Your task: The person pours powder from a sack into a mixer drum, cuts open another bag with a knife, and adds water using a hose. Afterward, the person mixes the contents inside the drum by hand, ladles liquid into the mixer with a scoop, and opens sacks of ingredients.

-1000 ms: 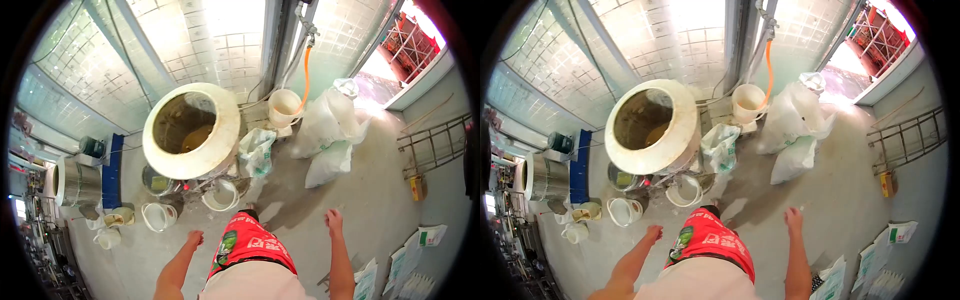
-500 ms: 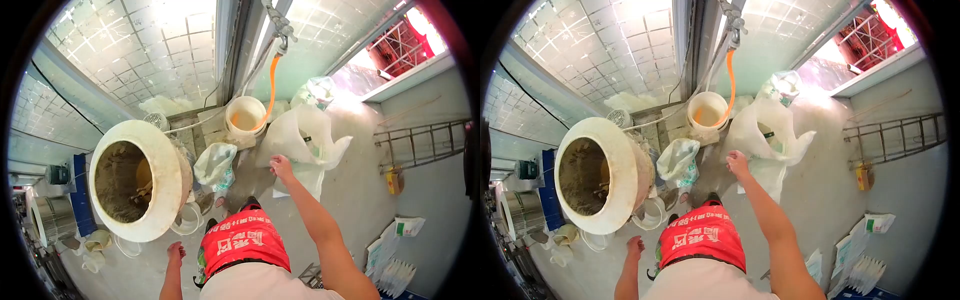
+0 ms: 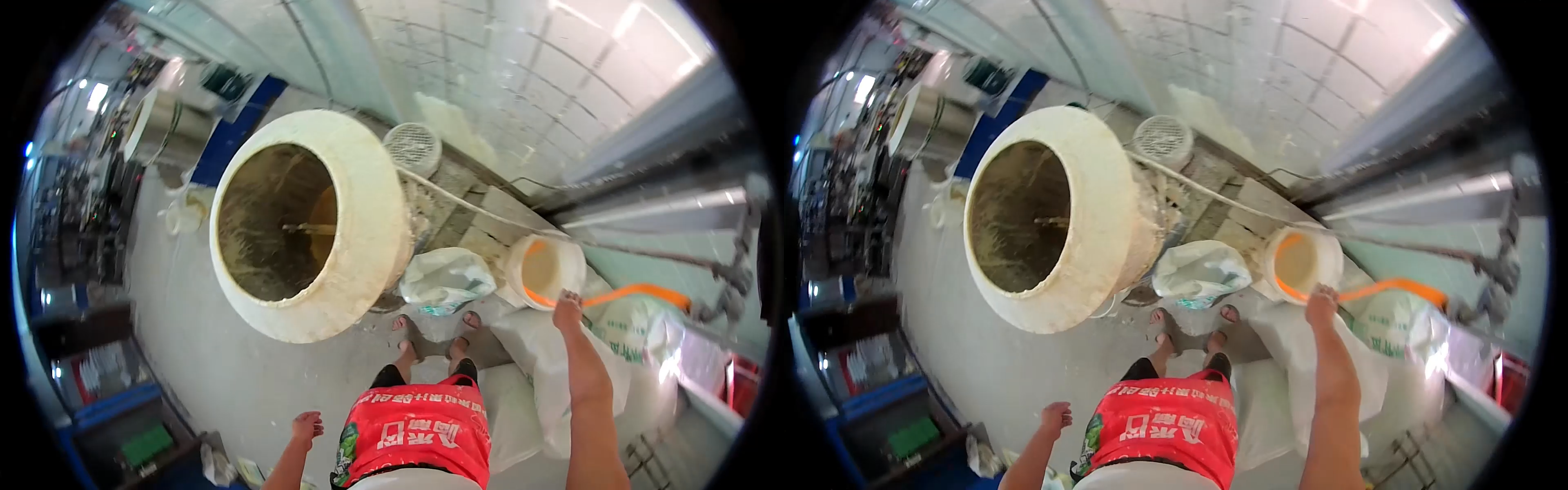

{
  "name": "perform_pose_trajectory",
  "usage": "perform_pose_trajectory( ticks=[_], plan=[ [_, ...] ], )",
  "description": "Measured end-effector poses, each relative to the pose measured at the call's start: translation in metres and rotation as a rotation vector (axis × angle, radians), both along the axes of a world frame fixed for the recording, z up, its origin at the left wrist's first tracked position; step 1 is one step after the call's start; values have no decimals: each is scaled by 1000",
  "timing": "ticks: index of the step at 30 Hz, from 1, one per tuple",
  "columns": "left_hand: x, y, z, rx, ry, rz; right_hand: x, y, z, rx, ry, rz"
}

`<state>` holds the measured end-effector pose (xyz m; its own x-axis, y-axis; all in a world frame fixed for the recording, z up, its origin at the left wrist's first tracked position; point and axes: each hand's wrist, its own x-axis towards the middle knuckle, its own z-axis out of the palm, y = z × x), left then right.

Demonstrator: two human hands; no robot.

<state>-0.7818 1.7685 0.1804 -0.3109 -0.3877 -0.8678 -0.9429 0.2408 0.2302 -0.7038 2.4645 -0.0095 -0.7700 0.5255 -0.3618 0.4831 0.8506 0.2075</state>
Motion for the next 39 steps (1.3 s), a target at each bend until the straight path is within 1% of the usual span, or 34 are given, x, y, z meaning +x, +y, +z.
perform_pose_trajectory(
  ticks=[2,3,5,6,8,9,10,12,13,15,16,18,19,20,21,22,23,24,26,27,28,30,31,32,34,36,38,39],
  plan=[
    [32,3,4,-19,-8,67,7,14,-21,36,-191,44],
    [46,4,4,-28,-44,91,4,17,-24,25,-188,68],
    [63,14,4,-43,-88,111,3,21,-26,13,-339,64],
    [67,19,1,-46,-89,130,9,23,-33,13,-339,84],
    [78,30,-5,-16,-47,137,10,30,-46,-99,-352,113],
    [79,40,-4,-18,-43,164,-1,29,-32,-167,-408,139],
    [76,50,-4,-1,-14,159,-11,24,-14,-163,-407,162],
    [65,71,-2,25,24,174,-30,17,19,-285,-320,63],
    [60,82,-1,70,54,160,-31,20,21,-275,-316,83],
    [53,92,-3,125,95,161,-26,26,27,-367,-87,-31],
    [52,95,-9,154,109,157,-27,28,35,-354,-81,-16],
    [47,99,-15,203,132,162,-29,31,59,-451,167,8],
    [45,101,-17,214,161,176,-30,31,59,-423,327,-47],
    [45,103,-18,226,189,189,-26,37,65,-403,332,-33],
    [46,102,-17,246,195,197,-19,36,70,-518,417,-174],
    [44,100,-18,240,193,217,-26,32,87,-635,505,-311],
    [43,96,-18,234,192,237,-25,30,92,-660,546,-354],
    [45,89,-19,250,201,245,-35,22,117,-648,555,-339],
    [47,73,-27,212,199,272,-72,-32,215,-990,629,-804],
    [49,65,-29,229,204,276,-85,-51,251,-1102,670,-811],
    [50,56,-33,196,196,286,-96,-67,275,-1091,681,-798],
    [52,33,-45,183,190,294,-114,-97,314,-1311,918,-796],
    [53,20,-52,181,201,301,-123,-112,331,-1343,983,-728],
    [52,8,-60,179,214,307,-134,-127,349,-1331,996,-715],
    [38,-10,-61,185,213,301,-158,-161,382,-1398,1058,-541],
    [23,-30,-63,193,203,291,-180,-194,411,-1374,1093,-493],
    [4,-50,-69,264,290,373,-201,-223,432,-1376,1097,-350],
    [-8,-57,-66,279,287,370,-210,-234,438,-1361,1102,-344]
  ],
)
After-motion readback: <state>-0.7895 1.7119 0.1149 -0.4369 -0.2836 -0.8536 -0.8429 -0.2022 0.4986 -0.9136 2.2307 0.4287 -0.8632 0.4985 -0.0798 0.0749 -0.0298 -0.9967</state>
